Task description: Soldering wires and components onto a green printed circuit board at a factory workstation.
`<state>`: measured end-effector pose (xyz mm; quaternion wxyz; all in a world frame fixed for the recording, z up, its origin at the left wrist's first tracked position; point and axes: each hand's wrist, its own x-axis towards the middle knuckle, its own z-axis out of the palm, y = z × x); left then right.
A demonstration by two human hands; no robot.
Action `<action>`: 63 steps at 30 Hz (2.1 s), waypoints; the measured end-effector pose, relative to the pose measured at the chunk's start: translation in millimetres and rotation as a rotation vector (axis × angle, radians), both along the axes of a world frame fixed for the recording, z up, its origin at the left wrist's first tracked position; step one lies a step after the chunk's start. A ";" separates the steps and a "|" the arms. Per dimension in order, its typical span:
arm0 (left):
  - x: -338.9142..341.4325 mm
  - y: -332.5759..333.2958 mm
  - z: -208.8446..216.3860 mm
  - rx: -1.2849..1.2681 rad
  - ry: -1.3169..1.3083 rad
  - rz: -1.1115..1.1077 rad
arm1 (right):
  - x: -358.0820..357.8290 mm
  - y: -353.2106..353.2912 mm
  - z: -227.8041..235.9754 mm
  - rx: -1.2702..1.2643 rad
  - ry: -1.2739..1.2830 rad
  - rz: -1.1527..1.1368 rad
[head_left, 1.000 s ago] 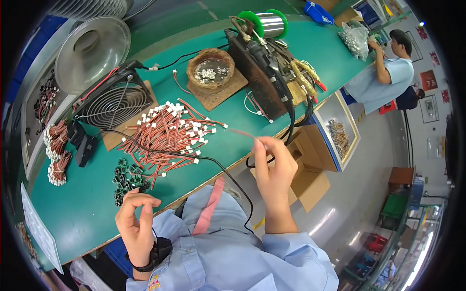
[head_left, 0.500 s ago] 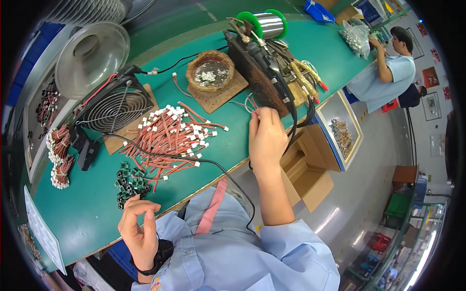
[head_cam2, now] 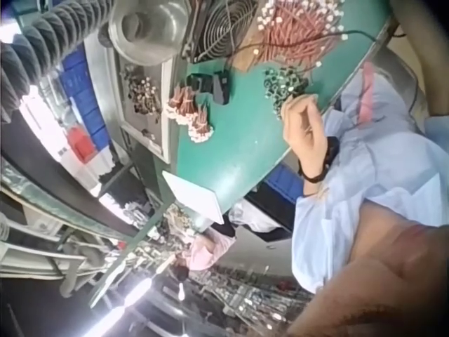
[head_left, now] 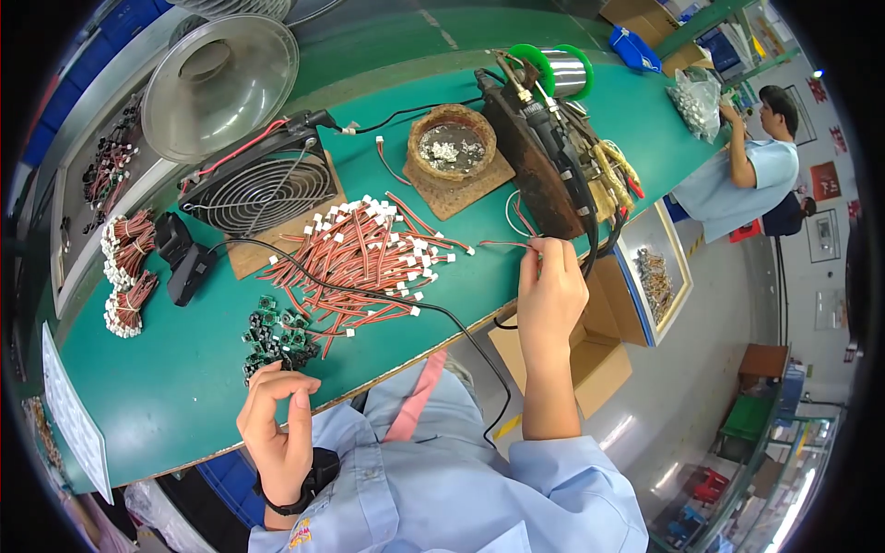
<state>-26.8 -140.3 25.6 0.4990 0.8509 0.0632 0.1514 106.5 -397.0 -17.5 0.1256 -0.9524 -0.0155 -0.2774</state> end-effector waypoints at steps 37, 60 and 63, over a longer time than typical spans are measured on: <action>18.4 -0.7 15.1 -0.630 0.161 -0.497 | -69.2 80.7 69.7 1.295 1.278 0.790; -1.9 15.2 17.2 -0.766 0.170 -0.528 | -86.3 92.5 72.2 0.821 0.923 0.939; -3.0 10.4 13.6 -0.799 0.154 -0.467 | -84.5 90.4 69.7 0.722 0.855 0.969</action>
